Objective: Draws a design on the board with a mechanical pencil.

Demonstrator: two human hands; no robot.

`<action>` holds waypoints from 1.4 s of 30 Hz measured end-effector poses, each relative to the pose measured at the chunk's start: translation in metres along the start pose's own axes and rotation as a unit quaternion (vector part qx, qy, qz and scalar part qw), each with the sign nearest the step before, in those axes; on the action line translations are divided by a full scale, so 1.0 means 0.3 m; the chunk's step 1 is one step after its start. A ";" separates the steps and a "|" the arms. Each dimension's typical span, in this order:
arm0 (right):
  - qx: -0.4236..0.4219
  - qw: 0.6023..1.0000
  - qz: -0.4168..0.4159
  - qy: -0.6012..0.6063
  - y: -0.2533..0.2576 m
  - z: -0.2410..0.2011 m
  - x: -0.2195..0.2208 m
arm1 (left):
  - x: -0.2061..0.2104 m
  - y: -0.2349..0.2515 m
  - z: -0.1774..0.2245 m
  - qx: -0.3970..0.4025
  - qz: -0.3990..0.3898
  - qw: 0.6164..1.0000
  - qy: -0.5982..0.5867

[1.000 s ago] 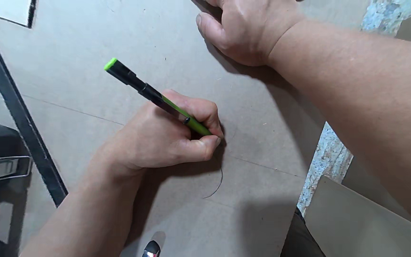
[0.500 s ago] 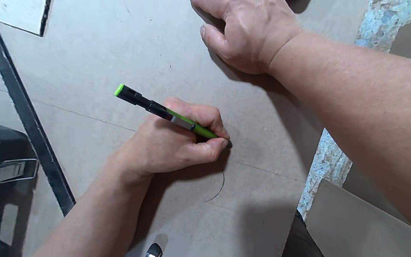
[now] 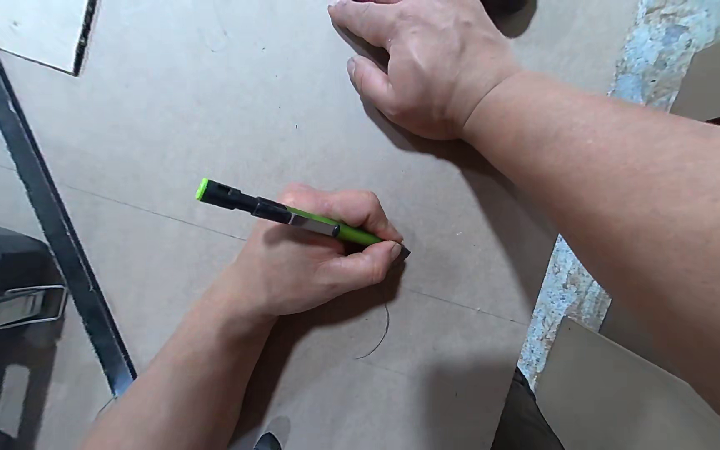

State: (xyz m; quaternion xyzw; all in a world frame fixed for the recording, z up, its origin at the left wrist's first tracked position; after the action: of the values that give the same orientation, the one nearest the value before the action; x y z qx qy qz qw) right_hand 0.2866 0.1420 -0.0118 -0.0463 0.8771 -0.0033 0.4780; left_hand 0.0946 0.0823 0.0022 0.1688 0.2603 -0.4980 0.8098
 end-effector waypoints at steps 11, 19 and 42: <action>-0.037 0.999 0.009 0.003 0.011 0.004 0.001 | 0.011 -0.003 0.011 -0.040 0.045 0.998 0.024; -0.065 0.998 0.020 -0.001 0.015 0.011 0.002 | 0.021 -0.008 0.014 -0.067 0.087 0.994 0.023; -0.092 0.995 0.035 -0.010 0.017 0.014 0.003 | 0.047 -0.019 0.028 -0.171 0.211 0.961 0.050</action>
State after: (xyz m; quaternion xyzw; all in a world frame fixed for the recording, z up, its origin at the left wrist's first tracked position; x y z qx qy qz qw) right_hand 0.2892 0.1471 -0.0152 -0.0588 0.8698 0.0946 0.4807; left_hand 0.0969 0.0651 0.0008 0.1035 0.3401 -0.2548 0.8993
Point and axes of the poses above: each hand's wrist, its own y-axis towards the middle knuckle, its own x-axis out of the palm, z = x × y, the point moved 4 cm from there along y, towards the middle knuckle, and after that the axes turned 14 degrees about y, right-handed, at the moved point
